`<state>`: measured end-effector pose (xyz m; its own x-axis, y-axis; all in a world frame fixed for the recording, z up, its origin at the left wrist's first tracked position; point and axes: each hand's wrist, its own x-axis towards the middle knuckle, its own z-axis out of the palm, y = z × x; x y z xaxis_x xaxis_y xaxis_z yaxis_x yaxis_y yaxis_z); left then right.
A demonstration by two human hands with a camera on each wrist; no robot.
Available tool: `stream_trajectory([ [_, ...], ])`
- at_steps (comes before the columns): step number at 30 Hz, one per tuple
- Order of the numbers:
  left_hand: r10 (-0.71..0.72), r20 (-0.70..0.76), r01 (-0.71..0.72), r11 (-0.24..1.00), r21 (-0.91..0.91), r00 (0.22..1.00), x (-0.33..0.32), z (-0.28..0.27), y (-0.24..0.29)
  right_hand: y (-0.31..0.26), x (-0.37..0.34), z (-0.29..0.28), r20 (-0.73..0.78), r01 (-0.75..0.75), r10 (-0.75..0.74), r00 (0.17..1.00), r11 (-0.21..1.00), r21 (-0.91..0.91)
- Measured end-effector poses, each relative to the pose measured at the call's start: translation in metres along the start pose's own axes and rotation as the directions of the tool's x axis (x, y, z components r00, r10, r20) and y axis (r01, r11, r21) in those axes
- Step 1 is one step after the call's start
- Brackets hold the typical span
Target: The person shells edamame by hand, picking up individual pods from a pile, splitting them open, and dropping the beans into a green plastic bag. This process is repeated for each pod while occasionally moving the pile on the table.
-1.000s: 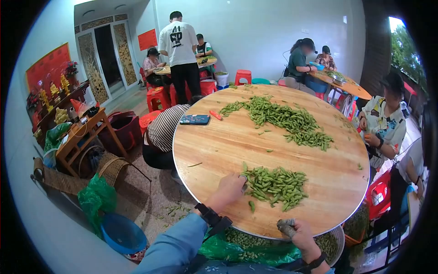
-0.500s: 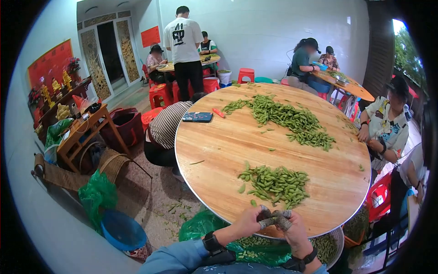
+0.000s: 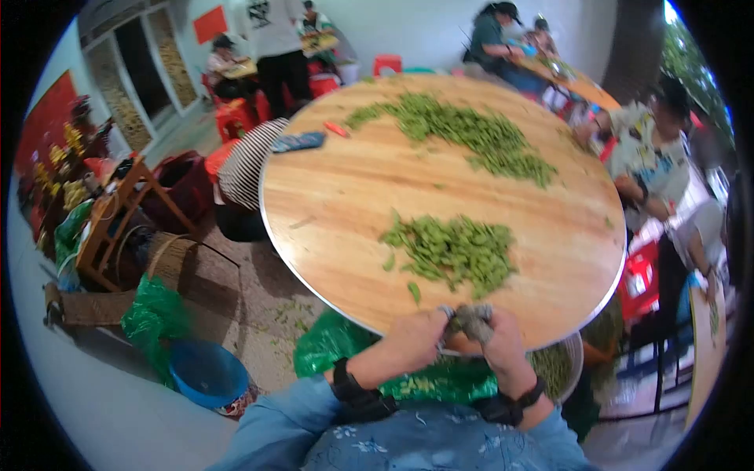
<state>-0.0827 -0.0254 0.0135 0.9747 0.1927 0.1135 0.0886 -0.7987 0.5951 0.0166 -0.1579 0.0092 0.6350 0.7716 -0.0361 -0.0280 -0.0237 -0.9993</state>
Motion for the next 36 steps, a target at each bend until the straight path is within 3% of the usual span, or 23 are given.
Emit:
stream_trajectory([
  [3,0.073,-0.173,-0.073,0.997,0.01,0.982,-0.002,0.008,-0.002,-0.003,-0.003,0.0,-0.063,0.083,-0.084,0.995,0.996,-0.017],
  [4,0.075,-0.133,-0.078,0.997,-0.014,0.988,-0.003,0.011,-0.003,-0.003,-0.006,-0.003,-0.095,0.048,-0.049,0.994,0.999,-0.012],
  [6,0.206,-0.33,-0.199,0.978,0.054,0.921,-0.002,0.013,-0.005,-0.006,-0.011,-0.007,-0.008,0.049,-0.049,0.999,0.998,0.047],
  [10,0.355,-0.321,-0.324,0.935,0.147,0.878,-0.001,0.015,-0.005,-0.006,-0.015,-0.006,0.027,0.001,-0.003,1.0,0.998,0.061],
  [19,0.45,-0.297,-0.393,0.889,0.234,0.842,0.0,0.019,-0.009,-0.003,-0.015,-0.006,0.068,-0.037,0.026,0.997,0.986,0.164],
  [32,0.468,-0.32,-0.407,0.881,0.241,0.824,0.001,0.025,-0.012,0.004,-0.013,-0.006,0.055,-0.064,0.054,0.997,0.978,0.2],
  [36,0.428,-0.362,-0.404,0.903,0.143,0.828,-0.001,0.032,-0.015,0.013,-0.011,-0.002,0.066,-0.07,0.052,0.996,0.951,0.3],
])
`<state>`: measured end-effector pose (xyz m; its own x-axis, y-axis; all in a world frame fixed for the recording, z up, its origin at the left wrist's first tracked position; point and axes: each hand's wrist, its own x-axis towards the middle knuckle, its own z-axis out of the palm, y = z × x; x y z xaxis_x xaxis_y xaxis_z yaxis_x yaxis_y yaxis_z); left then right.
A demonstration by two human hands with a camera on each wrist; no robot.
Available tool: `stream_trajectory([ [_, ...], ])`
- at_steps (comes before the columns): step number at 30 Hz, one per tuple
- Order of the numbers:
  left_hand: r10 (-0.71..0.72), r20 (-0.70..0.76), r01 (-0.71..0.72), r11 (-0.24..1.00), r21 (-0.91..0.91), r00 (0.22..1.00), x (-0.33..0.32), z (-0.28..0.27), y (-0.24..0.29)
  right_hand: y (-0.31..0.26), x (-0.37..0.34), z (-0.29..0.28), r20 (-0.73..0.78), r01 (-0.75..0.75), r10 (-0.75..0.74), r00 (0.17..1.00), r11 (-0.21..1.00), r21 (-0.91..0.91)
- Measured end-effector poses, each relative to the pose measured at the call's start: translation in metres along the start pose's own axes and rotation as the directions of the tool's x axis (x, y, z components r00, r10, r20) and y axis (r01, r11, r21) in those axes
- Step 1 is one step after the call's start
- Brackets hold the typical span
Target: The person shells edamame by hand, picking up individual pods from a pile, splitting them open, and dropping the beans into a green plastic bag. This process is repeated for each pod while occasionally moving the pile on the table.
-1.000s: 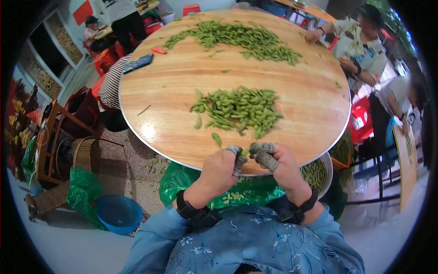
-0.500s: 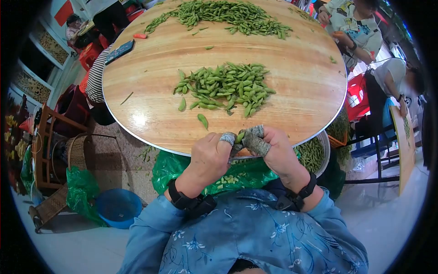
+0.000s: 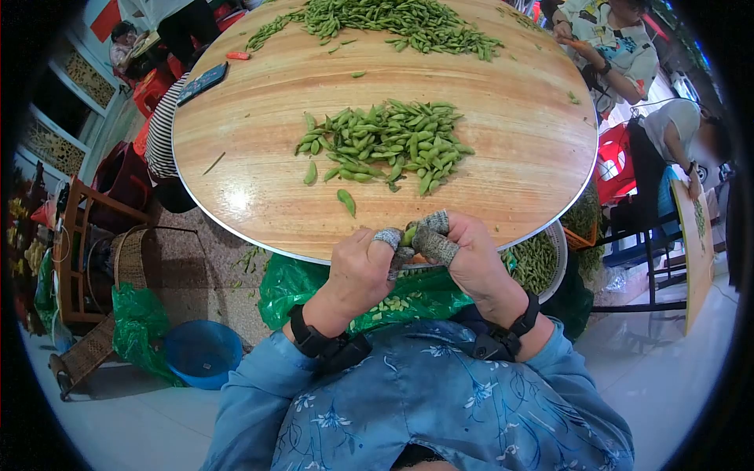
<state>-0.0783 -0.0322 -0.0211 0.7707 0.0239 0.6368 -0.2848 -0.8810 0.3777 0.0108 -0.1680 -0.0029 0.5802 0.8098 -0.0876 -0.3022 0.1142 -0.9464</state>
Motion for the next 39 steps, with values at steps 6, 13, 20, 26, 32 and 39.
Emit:
stream_trajectory([
  [6,-0.346,0.005,0.32,0.861,-0.396,0.938,-0.011,0.009,0.005,0.006,0.001,0.004,0.006,0.037,-0.038,0.999,0.994,0.099],
  [13,-0.541,0.304,0.585,0.481,-0.653,0.784,0.003,-0.005,0.01,0.005,0.002,-0.004,-0.008,0.095,-0.096,0.995,0.995,-0.04],
  [20,-0.435,0.314,0.535,0.721,-0.44,0.844,0.001,-0.018,0.011,-0.004,-0.003,0.001,0.005,0.04,-0.04,0.999,0.999,0.001],
  [26,-0.491,0.512,0.678,0.254,-0.69,0.705,0.006,-0.024,0.012,-0.007,-0.005,-0.004,0.068,0.223,-0.214,0.975,0.9,-0.373],
  [32,-0.558,0.5,0.701,0.227,-0.676,0.663,0.007,-0.023,0.014,-0.005,-0.005,-0.003,0.134,0.326,-0.312,0.941,0.722,-0.61],
  [39,-0.515,0.591,0.769,0.253,-0.587,0.621,0.005,-0.019,0.013,0.001,-0.002,-0.005,0.064,0.155,-0.141,0.988,0.908,-0.39],
])
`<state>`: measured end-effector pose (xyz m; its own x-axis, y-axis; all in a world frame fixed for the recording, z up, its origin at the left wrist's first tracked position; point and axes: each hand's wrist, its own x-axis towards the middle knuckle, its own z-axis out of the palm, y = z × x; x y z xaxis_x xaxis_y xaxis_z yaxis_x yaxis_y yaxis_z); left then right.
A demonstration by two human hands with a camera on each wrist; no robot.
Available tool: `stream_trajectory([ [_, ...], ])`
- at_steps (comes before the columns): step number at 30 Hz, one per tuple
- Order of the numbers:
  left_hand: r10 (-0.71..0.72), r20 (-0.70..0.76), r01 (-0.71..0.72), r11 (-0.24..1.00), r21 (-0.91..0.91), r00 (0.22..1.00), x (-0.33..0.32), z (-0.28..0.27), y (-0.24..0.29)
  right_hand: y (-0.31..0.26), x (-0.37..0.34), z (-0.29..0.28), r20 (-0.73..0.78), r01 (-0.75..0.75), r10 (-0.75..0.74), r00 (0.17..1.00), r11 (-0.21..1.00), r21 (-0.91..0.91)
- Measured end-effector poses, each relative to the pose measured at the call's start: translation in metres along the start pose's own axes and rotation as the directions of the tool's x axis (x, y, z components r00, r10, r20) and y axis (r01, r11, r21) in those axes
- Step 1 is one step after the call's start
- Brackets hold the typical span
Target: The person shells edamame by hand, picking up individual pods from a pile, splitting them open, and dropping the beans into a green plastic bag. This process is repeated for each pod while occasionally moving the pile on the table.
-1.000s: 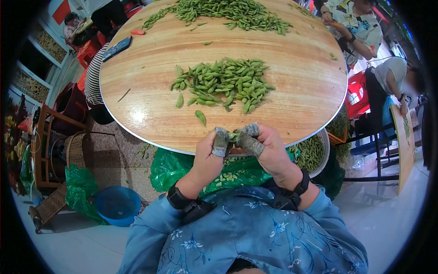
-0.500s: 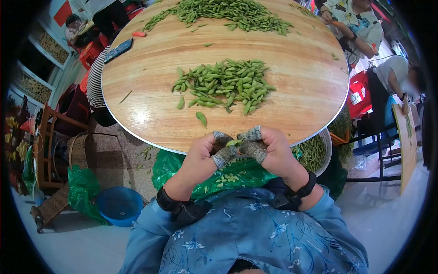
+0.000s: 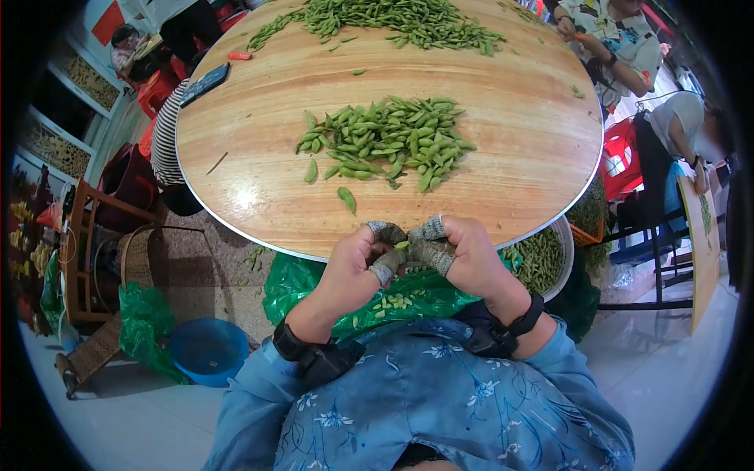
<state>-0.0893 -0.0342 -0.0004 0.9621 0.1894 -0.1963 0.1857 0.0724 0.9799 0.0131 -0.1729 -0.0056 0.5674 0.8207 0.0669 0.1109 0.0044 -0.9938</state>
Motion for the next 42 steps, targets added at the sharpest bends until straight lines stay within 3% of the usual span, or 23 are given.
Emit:
stream_trajectory([
  [5,0.032,-0.016,-0.034,0.997,-0.076,0.999,0.003,0.0,-0.008,-0.008,-0.001,0.001,-0.003,0.065,-0.066,0.998,0.995,-0.071],
  [10,0.048,-0.021,-0.05,0.989,-0.139,0.999,0.005,0.003,-0.01,-0.006,-0.003,0.0,0.011,0.183,-0.188,0.982,0.942,-0.282],
  [13,0.062,-0.027,-0.067,0.97,-0.233,0.998,0.006,0.004,-0.019,-0.003,-0.006,0.003,0.009,0.219,-0.227,0.974,0.925,-0.311],
  [17,0.067,-0.091,-0.085,0.972,-0.219,0.994,0.006,0.01,-0.024,-0.001,-0.01,0.002,0.042,0.187,-0.183,0.982,0.939,-0.289],
  [19,0.281,-0.082,-0.277,0.959,0.062,0.956,0.003,0.013,-0.025,-0.008,-0.016,-0.005,-0.023,0.183,-0.202,0.979,0.923,-0.338],
  [20,0.284,-0.084,-0.279,0.958,0.065,0.955,0.0,0.012,-0.021,-0.012,-0.021,-0.013,-0.039,0.169,-0.198,0.979,0.91,-0.379],
  [22,0.183,0.018,-0.166,0.841,0.515,0.983,-0.01,0.009,-0.004,-0.02,-0.036,-0.043,-0.032,0.082,-0.108,0.994,0.889,-0.451],
  [23,0.281,0.043,-0.247,0.749,0.614,0.959,-0.008,0.009,-0.01,-0.024,-0.045,-0.062,-0.012,0.01,-0.018,1.0,0.875,-0.484],
  [24,0.281,0.042,-0.246,0.749,0.614,0.959,-0.009,0.009,-0.007,-0.028,-0.055,-0.078,-0.018,-0.065,0.064,0.998,0.86,-0.505],
  [25,0.253,0.073,-0.23,0.672,0.704,0.965,-0.01,0.009,-0.001,-0.016,-0.067,-0.099,-0.008,-0.053,0.06,0.998,0.816,-0.576],
  [26,0.223,0.1,-0.215,0.583,0.783,0.97,-0.01,0.008,0.002,-0.015,-0.076,-0.109,-0.114,-0.155,0.109,0.988,0.79,-0.593],
  [27,0.225,0.101,-0.217,0.584,0.783,0.969,-0.006,0.004,0.001,-0.013,-0.085,-0.116,-0.22,-0.257,0.153,0.964,0.758,-0.599],
  [28,0.433,0.107,-0.339,0.507,0.793,0.895,0.002,-0.005,-0.003,-0.007,-0.095,-0.127,-0.221,-0.257,0.152,0.964,0.758,-0.6],
  [29,0.618,0.115,-0.44,0.405,0.801,0.778,0.009,-0.014,-0.004,0.003,-0.106,-0.138,-0.326,-0.344,0.169,0.93,0.717,-0.607],
  [30,0.619,0.115,-0.44,0.404,0.802,0.777,0.016,-0.022,0.0,0.008,-0.111,-0.143,-0.428,-0.428,0.18,0.886,0.673,-0.603],
  [31,0.655,0.082,-0.381,0.329,0.864,0.751,0.025,-0.031,0.005,0.009,-0.111,-0.144,-0.427,-0.425,0.178,0.887,0.675,-0.603],
  [33,0.692,0.057,-0.312,0.249,0.917,0.719,0.041,-0.044,0.012,0.009,-0.111,-0.144,-0.453,-0.334,0.105,0.885,0.821,-0.462],
  [34,0.668,0.09,-0.284,0.187,0.94,0.739,0.05,-0.048,0.014,0.01,-0.108,-0.142,-0.454,-0.332,0.103,0.885,0.824,-0.46],
  [37,0.601,0.124,-0.225,0.095,0.97,0.79,0.069,-0.055,0.011,0.009,-0.091,-0.123,-0.403,-0.154,0.147,0.903,0.988,0.015],
  [38,0.557,0.12,-0.19,0.07,0.979,0.822,0.072,-0.055,0.01,0.008,-0.084,-0.114,-0.405,-0.153,0.146,0.903,0.988,0.014],
  [40,0.54,0.134,-0.187,0.046,0.981,0.831,0.074,-0.054,0.01,0.007,-0.069,-0.098,-0.359,-0.104,0.191,0.914,0.963,0.247],
  [42,0.52,0.142,-0.18,0.023,0.983,0.842,0.074,-0.054,0.009,0.005,-0.054,-0.083,-0.293,-0.092,0.152,0.944,0.974,0.208],
])
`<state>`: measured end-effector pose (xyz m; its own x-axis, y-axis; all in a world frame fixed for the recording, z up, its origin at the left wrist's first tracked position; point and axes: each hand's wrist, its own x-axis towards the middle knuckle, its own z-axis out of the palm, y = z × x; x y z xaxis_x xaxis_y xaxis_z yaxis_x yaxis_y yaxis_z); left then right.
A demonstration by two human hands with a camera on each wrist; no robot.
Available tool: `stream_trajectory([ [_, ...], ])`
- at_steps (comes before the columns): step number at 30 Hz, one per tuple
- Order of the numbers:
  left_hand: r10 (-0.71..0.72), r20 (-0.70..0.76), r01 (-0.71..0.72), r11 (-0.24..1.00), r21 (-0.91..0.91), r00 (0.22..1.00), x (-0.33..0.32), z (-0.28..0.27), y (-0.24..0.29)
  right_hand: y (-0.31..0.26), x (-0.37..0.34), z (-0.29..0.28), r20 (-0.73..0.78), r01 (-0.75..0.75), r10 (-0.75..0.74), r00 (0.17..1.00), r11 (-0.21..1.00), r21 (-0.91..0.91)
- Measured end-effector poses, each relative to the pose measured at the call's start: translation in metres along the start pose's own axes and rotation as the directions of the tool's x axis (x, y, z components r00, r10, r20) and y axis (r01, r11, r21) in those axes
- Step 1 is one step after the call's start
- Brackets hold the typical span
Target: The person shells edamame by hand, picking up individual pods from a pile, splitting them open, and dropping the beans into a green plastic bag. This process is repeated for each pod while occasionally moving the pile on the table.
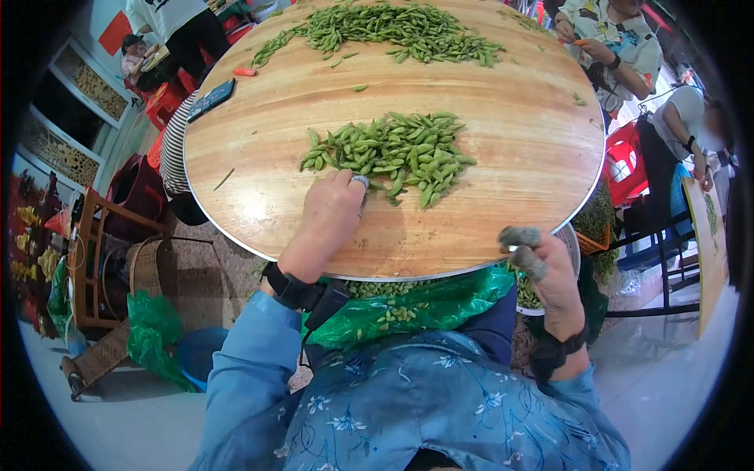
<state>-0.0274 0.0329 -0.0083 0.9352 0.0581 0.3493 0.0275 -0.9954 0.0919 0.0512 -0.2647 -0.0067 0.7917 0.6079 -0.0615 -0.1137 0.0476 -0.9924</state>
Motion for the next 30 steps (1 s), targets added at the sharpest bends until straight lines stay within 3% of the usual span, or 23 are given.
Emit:
stream_trajectory([
  [2,0.001,-0.02,0.0,1.0,0.018,1.0,-0.002,0.001,0.001,0.002,0.006,0.018,0.08,0.026,-0.024,0.997,0.999,-0.031],
  [4,0.035,-0.065,-0.034,0.999,0.014,0.997,-0.005,-0.007,0.004,0.004,0.014,0.034,0.152,-0.052,0.023,0.988,0.981,0.187],
  [6,0.073,-0.108,-0.072,0.997,0.008,0.992,-0.008,-0.013,0.007,0.004,0.02,0.047,0.207,-0.087,0.033,0.978,0.963,0.256],
  [8,-0.044,-0.212,-0.018,0.958,-0.285,0.976,-0.012,-0.015,0.011,0.002,0.027,0.059,0.257,-0.067,0.014,0.966,0.978,0.197],
  [9,-0.045,-0.212,-0.018,0.958,-0.286,0.976,-0.014,-0.02,0.017,0.002,0.03,0.066,0.248,0.008,-0.044,0.968,0.989,0.145],
  [10,-0.257,-0.024,0.163,0.68,-0.715,0.966,-0.016,-0.027,0.027,0.001,0.031,0.072,0.248,0.008,-0.043,0.968,0.99,0.143],
  [11,-0.343,0.238,0.32,0.205,-0.925,0.908,-0.018,-0.032,0.034,-0.001,0.033,0.078,0.221,0.053,-0.069,0.973,0.996,0.078],
  [12,-0.343,0.237,0.319,0.205,-0.925,0.909,-0.021,-0.033,0.037,-0.003,0.035,0.083,0.194,0.095,-0.096,0.976,0.995,0.013],
  [14,-0.318,0.424,0.403,-0.133,-0.906,0.848,-0.028,-0.034,0.044,-0.005,0.035,0.09,0.215,0.093,-0.099,0.972,0.995,0.041],
  [18,-0.274,0.456,0.402,-0.233,-0.886,0.847,-0.038,-0.031,0.053,-0.011,0.031,0.093,0.272,0.042,-0.062,0.96,0.996,0.08],
  [20,-0.304,0.489,0.437,-0.227,-0.87,0.817,-0.038,-0.036,0.057,-0.013,0.03,0.093,0.275,0.022,-0.04,0.961,0.998,0.066],
  [24,-0.269,0.422,0.403,-0.124,-0.907,0.866,-0.04,-0.036,0.061,-0.018,0.029,0.093,0.279,-0.071,0.045,0.959,0.994,0.082],
  [30,-0.299,0.384,0.386,-0.056,-0.921,0.874,-0.042,-0.038,0.067,-0.012,0.029,0.093,0.262,-0.008,-0.004,0.965,0.999,0.044],
])
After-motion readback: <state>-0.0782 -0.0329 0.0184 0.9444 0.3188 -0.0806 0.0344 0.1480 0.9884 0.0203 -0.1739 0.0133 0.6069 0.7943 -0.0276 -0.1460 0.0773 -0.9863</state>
